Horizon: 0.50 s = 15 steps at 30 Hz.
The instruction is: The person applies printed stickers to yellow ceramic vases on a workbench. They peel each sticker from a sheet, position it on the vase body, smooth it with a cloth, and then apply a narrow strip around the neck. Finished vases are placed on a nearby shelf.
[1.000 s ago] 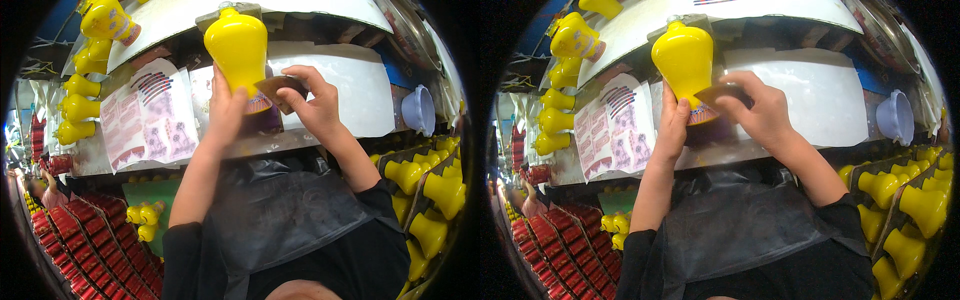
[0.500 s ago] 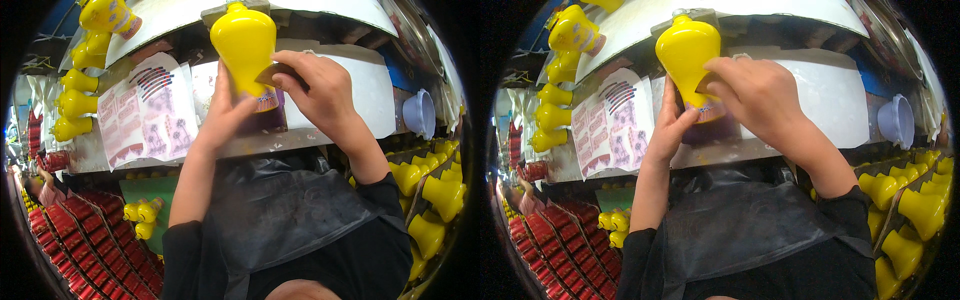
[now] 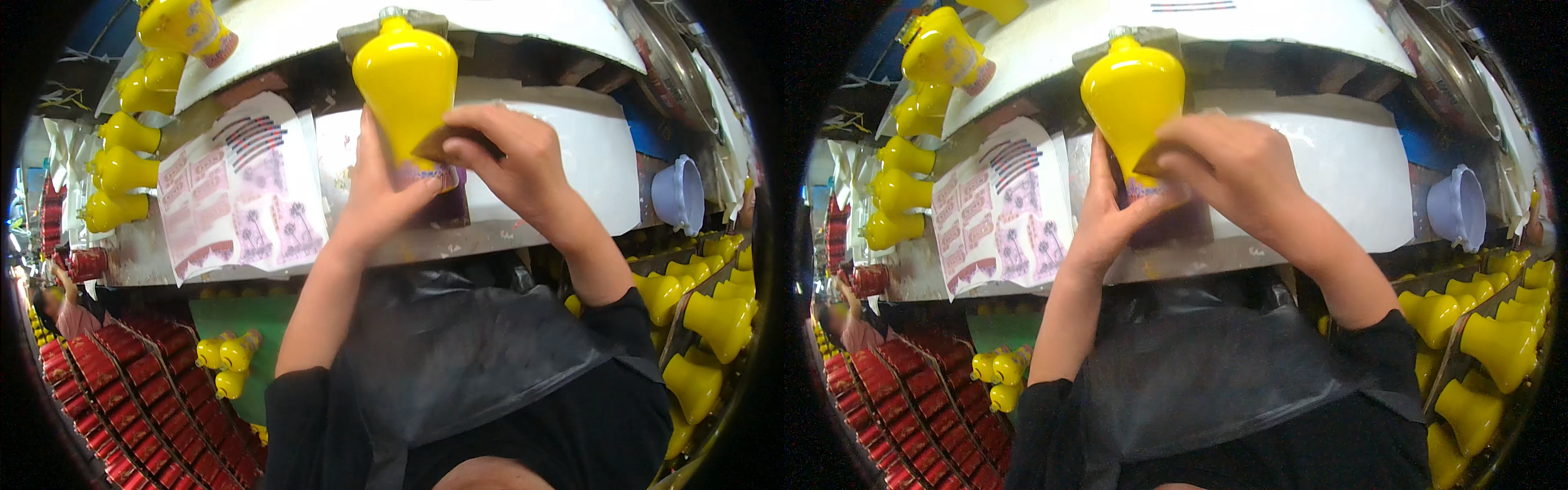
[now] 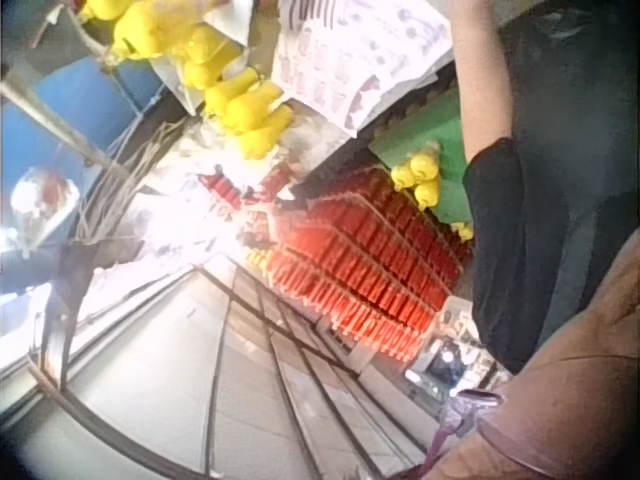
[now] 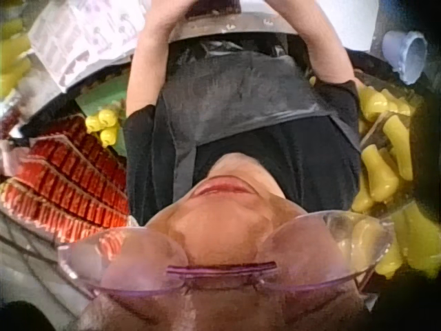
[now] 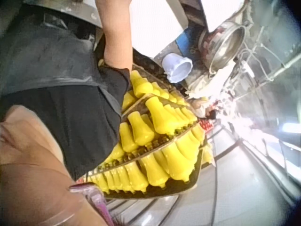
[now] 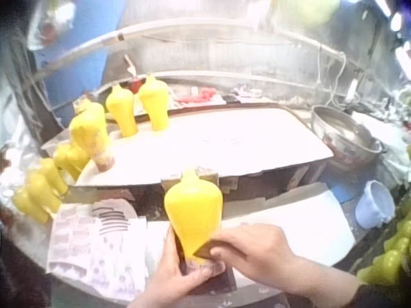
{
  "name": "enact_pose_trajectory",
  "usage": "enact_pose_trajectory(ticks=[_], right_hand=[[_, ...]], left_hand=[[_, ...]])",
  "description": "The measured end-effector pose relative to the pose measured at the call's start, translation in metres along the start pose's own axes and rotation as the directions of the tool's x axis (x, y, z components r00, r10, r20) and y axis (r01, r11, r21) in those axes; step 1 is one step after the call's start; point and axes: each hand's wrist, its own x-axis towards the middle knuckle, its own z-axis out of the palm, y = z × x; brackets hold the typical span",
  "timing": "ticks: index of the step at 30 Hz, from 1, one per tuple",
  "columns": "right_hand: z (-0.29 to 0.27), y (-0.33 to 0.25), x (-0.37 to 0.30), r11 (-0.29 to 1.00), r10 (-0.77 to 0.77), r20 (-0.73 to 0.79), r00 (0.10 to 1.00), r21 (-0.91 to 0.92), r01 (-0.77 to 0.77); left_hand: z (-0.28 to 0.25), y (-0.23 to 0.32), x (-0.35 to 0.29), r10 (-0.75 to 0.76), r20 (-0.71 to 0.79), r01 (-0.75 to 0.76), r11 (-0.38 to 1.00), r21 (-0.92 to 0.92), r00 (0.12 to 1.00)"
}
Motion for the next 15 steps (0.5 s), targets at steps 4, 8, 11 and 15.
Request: enact_pose_trajectory(ticks=[4, 8, 11, 15], right_hand=[[0.013, 0.002, -0.020, 0.899, 0.274, -0.019, 0.962, 0.360, -0.249], [0.030, 0.008, -0.021, 0.927, 0.344, -0.208, 0.916, 0.230, -0.296], [0.029, 0.011, -0.019, 0.899, 0.410, -0.265, 0.873, 0.281, -0.337], [0.022, 0.000, -0.028, 0.927, 0.290, -0.287, 0.913, 0.321, -0.194]], left_hand=[[0.004, 0.005, 0.002, -0.009, -0.050, 0.008, 0.999, -0.031, 0.999], [0.012, 0.006, 0.002, 0.019, -0.121, -0.006, 0.994, 0.112, 0.992], [0.015, 0.004, 0.003, -0.004, -0.144, 0.013, 0.998, 0.066, 0.990], [0.013, 0.001, 0.001, -0.038, -0.187, 0.065, 0.988, 0.138, 0.982]])
